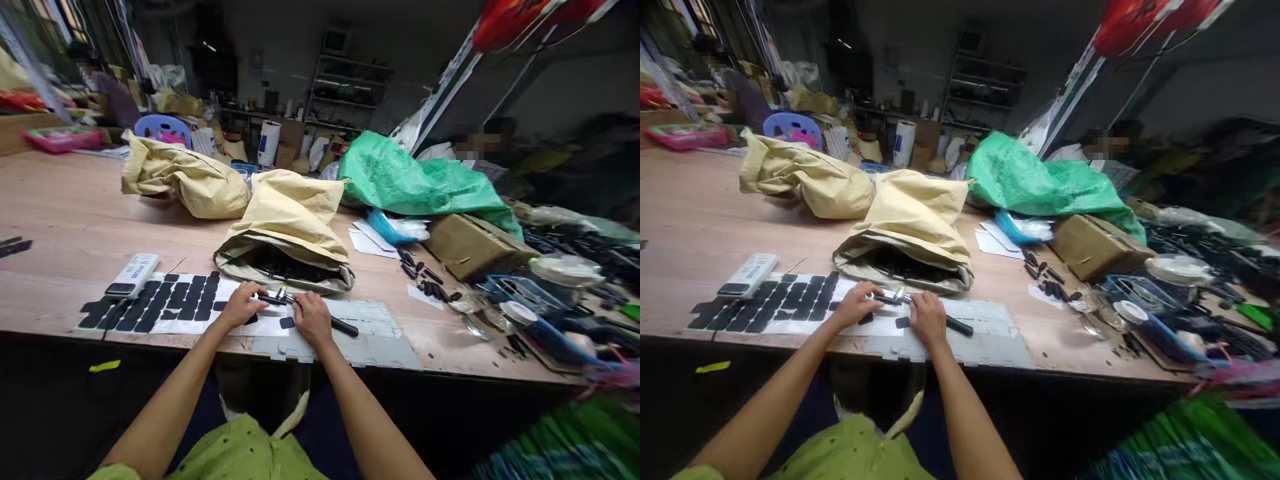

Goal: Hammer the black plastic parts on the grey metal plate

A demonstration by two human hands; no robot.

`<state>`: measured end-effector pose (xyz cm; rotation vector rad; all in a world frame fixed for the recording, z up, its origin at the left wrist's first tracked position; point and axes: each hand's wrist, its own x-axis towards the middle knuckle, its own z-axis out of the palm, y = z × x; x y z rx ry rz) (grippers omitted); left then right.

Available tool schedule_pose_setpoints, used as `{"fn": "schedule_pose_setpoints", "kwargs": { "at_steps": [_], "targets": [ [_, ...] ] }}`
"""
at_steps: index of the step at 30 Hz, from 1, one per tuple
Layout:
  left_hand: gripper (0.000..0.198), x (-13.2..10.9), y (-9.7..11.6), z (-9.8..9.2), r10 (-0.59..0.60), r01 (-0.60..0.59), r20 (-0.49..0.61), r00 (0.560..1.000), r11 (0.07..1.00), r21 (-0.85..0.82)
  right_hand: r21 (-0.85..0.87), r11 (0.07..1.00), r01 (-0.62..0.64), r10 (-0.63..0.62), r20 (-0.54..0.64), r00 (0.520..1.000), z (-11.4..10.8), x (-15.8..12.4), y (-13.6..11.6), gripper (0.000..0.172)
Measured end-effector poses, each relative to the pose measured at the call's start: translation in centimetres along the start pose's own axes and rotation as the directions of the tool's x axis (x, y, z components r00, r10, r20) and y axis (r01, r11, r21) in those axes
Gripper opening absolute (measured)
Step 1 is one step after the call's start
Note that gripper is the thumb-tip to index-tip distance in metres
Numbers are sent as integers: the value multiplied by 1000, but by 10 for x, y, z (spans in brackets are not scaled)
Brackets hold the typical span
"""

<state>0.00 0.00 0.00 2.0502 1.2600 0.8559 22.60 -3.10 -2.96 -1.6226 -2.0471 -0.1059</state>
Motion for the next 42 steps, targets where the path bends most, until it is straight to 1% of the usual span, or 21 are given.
{"fn": "schedule_pose_setpoints", "kwargs": {
  "at_steps": [3, 6, 12, 18, 20, 22, 24, 27, 29, 33, 38, 42],
  "targets": [
    [15, -13, -6, 15, -29, 29, -2, 1000, 998, 51, 10, 1000, 5, -5, 1, 1000, 2, 0, 2, 19],
    [15, -19, -8, 21, -26, 28, -21, 999, 996, 89, 12, 1000, 9, -9, -1, 1000, 3, -1, 3, 19],
    [16, -19, -6, 20, -17, 18, -9, 1000, 991, 133, 1, 1000, 1, -1, -5, 1000, 3, -1, 2, 19],
    [16, -17, -4, 20, -78, 79, -12, 997, 989, 128, 50, 998, 37, -37, -2, 999, 2, -2, 8, 23],
    [16, -16, -3, 19, -95, 96, -11, 995, 988, 122, 91, 995, 43, -41, -21, 999, -4, 0, 7, 25],
    [16, -15, -2, 19, -106, 106, -10, 994, 987, 119, 164, 986, 8, 4, -73, 997, -13, 1, 3, 28],
    [15, -15, 0, 18, -119, 120, -9, 993, 986, 115, 274, 961, -24, 57, -111, 992, -23, 1, -5, 29],
    [15, -15, 2, 17, -140, 141, -11, 990, 984, 105, 412, 911, -2, 39, -81, 996, -33, -4, -18, 28],
    [17, -16, 2, 17, -139, 139, -8, 990, 985, 100, 442, 897, 11, 9, -43, 999, -33, -9, -24, 27],
    [16, -17, 0, 18, -128, 127, 7, 992, 987, 97, 413, 911, 21, -30, 16, 999, -27, -17, -33, 26],
    [13, -16, -1, 18, -124, 122, 14, 992, 985, 122, 390, 920, 35, -39, 2, 999, -25, -20, -41, 29],
    [10, -16, 0, 18, -134, 132, 15, 991, 984, 122, 286, 958, 27, -49, 68, 996, -24, -25, -42, 29]
  ]
}}
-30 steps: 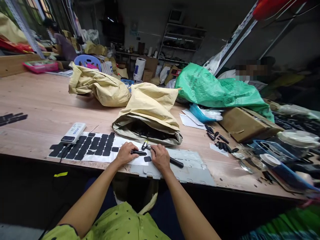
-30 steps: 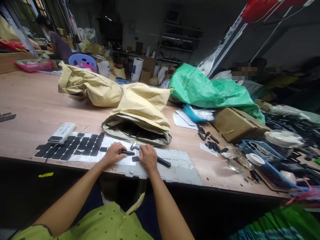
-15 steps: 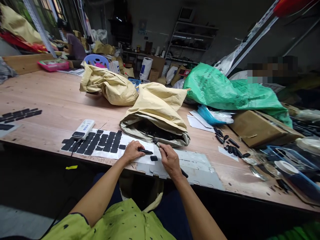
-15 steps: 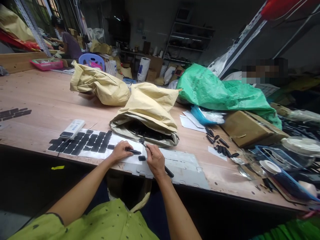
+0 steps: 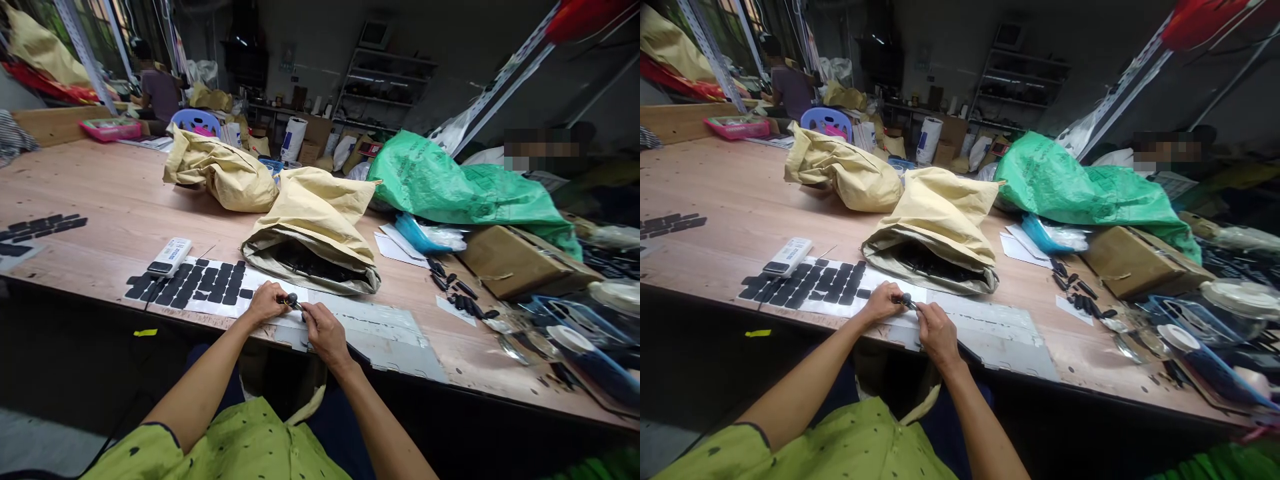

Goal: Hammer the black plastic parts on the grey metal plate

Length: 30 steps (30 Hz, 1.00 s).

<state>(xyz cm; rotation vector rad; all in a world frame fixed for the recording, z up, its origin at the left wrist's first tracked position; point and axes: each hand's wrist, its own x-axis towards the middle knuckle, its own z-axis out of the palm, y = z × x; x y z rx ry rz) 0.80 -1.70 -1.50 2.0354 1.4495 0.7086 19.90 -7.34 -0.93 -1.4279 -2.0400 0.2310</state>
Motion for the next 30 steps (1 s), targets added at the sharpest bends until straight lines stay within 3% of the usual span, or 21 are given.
{"fn": "schedule_pose_setpoints", "kwargs": {
  "at_steps": [7, 12, 17, 25, 30],
  "targets": [
    [16, -1, -1, 1, 6, -8, -33, 999, 998, -57, 43, 997, -60, 63, -91, 994, -10, -2, 3, 29],
    [14, 0, -2, 2, 1, -3, -33, 999, 999, -54, 20, 997, -75, 76, -26, 997, -11, -8, 9, 26],
    [14, -1, 0, 0, 10, -10, -23, 1000, 999, -31, 13, 993, -115, 115, -108, 987, -12, 8, 21, 26],
    [18, -2, 0, -1, 41, -40, -15, 999, 999, 26, -235, 972, 6, -26, -80, 996, 5, 31, 51, 23],
    [11, -3, -1, 0, 64, -64, 4, 998, 998, -6, -271, 963, 1, -26, -86, 996, 12, 29, 54, 20]
  ]
}}
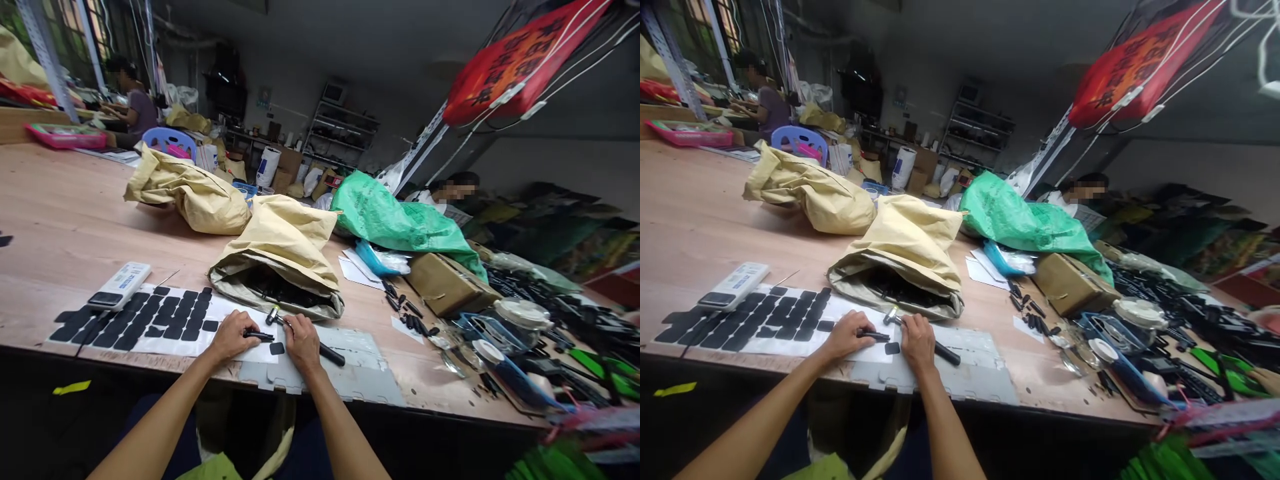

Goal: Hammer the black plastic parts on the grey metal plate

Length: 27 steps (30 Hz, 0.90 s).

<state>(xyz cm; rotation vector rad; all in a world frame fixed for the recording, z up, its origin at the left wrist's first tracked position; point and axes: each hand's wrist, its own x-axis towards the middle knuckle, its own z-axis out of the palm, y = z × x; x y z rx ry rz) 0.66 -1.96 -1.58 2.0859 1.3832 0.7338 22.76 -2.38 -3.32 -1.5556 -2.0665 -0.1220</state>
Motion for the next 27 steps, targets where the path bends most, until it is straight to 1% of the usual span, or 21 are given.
{"fn": "schedule_pose_setpoints", "kwargs": {
  "at_steps": [2, 5, 7, 9, 11, 13, 15, 16, 18, 20, 22, 24, 25, 27],
  "targets": [
    [9, -1, -1, 0, 45, -45, -19, 999, 999, -18, 1, 1000, -9, 9, -4, 1000, 0, 0, -1, 19],
    [8, -4, 0, -1, 133, -140, -95, 987, 987, -75, -5, 1000, -16, 16, -10, 1000, -1, 0, -2, 19],
    [11, -11, 5, -1, 155, -174, -149, 977, 977, -122, -14, 1000, -19, 19, -11, 1000, -1, 1, -3, 19],
    [14, -25, 14, 0, 155, -183, -157, 975, 967, -177, -24, 999, -24, 24, -7, 1000, -2, 1, -3, 18],
    [14, -44, 27, 3, 165, -186, -103, 981, 950, -252, -28, 999, -30, 30, 4, 1000, -2, 1, -4, 17],
    [14, -67, 38, 9, 199, -187, 1, 980, 925, -332, -27, 999, -34, 34, 15, 999, -2, 2, -4, 17],
    [16, -88, 44, 21, 225, -166, 114, 968, 910, -380, -22, 999, -33, 34, 18, 999, -1, 2, -3, 18],
    [18, -97, 44, 28, 217, -140, 165, 962, 913, -384, -19, 999, -31, 32, 16, 999, -1, 2, -2, 18],
    [22, -112, 36, 48, 151, -58, 247, 957, 936, -348, -15, 999, -29, 29, 13, 999, 0, 2, -2, 19],
    [25, -122, 21, 69, 16, 74, 325, 946, 962, -264, -16, 999, -32, 32, 18, 999, 0, 1, -2, 19],
    [30, -128, 2, 89, -156, 233, 395, 905, 960, -156, -18, 999, -38, 39, 22, 999, 0, 1, -2, 19],
    [38, -132, -14, 105, -297, 359, 437, 849, 931, -64, -14, 999, -42, 42, 20, 999, 0, 1, -2, 19],
    [43, -133, -19, 110, -336, 393, 452, 827, 919, -37, -12, 999, -43, 43, 17, 999, 0, 1, -2, 19],
    [53, -133, -23, 112, -348, 404, 482, 804, 915, -14, -10, 999, -42, 42, 14, 999, 1, 1, -1, 19]
  ]
}}
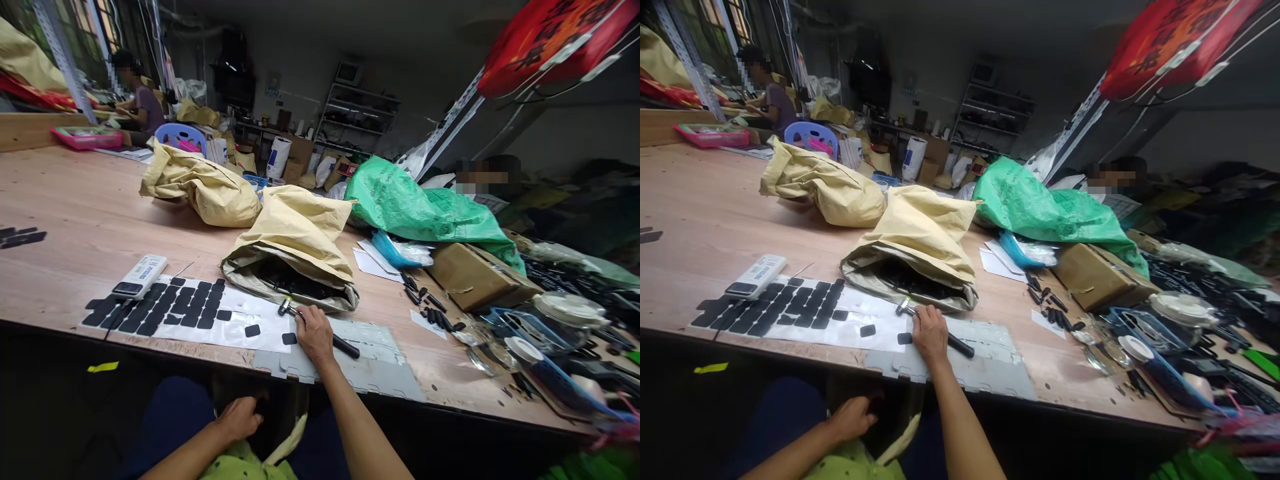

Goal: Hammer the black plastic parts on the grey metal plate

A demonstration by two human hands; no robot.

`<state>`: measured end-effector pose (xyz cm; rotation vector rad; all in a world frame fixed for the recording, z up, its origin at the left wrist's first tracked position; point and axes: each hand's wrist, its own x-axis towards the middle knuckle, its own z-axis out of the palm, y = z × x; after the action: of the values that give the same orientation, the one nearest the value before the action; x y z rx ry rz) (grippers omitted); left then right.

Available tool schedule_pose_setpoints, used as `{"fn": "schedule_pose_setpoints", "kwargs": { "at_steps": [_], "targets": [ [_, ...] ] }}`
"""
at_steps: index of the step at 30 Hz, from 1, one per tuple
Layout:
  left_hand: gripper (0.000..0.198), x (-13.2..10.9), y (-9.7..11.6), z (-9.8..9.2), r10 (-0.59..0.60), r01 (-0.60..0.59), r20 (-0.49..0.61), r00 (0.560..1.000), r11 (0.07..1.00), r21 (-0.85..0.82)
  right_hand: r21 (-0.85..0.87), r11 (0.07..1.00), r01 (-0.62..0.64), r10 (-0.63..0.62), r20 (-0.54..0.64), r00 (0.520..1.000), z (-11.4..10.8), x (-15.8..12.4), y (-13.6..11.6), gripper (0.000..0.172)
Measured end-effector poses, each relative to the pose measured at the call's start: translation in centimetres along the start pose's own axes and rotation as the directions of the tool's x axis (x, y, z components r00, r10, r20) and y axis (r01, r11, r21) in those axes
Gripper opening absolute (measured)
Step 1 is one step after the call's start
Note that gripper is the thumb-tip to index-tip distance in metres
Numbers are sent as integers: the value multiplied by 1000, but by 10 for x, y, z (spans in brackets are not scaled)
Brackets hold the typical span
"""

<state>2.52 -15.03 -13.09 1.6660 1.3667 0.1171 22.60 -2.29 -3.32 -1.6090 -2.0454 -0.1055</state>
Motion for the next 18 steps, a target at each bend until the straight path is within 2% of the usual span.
{"fn": "schedule_pose_setpoints", "kwargs": {
  "at_steps": [2, 5, 7, 9, 10, 11, 14, 16, 18],
  "targets": [
    [56, -4, 8, -6, 31, -32, 42, 999, 999, 32, -3, 1000, 4, -4, 0, 1000, 1, 0, 1, 19],
    [43, -16, 40, -31, 206, -219, 146, 968, 973, 75, -7, 1000, 12, -12, -2, 1000, 1, 0, 1, 20],
    [33, -22, 68, -56, 380, -389, 231, 895, 921, -8, -14, 1000, 18, -18, -6, 1000, 1, 0, 0, 19],
    [29, -19, 94, -88, 498, -472, 232, 836, 867, -159, -25, 999, 22, -22, -5, 1000, 1, 0, 0, 19],
    [29, -13, 105, -105, 541, -504, 200, 817, 838, -209, -30, 999, 22, -22, -2, 1000, 1, 0, 0, 19],
    [27, -4, 113, -123, 560, -527, 127, 819, 820, -225, -35, 999, 19, -19, 0, 1000, 1, 0, 0, 19],
    [17, 37, 127, -174, 494, -522, -240, 836, 850, -70, -34, 999, 10, -10, 7, 1000, 2, 0, 2, 18],
    [23, 69, 127, -200, 361, -342, -476, 802, 931, 130, -23, 1000, 9, -8, 12, 1000, 3, 0, 3, 18],
    [25, 97, 123, -217, 274, -104, -555, 786, 943, 317, -9, 1000, 11, -10, 14, 1000, 4, 0, 4, 18]
  ]
}}
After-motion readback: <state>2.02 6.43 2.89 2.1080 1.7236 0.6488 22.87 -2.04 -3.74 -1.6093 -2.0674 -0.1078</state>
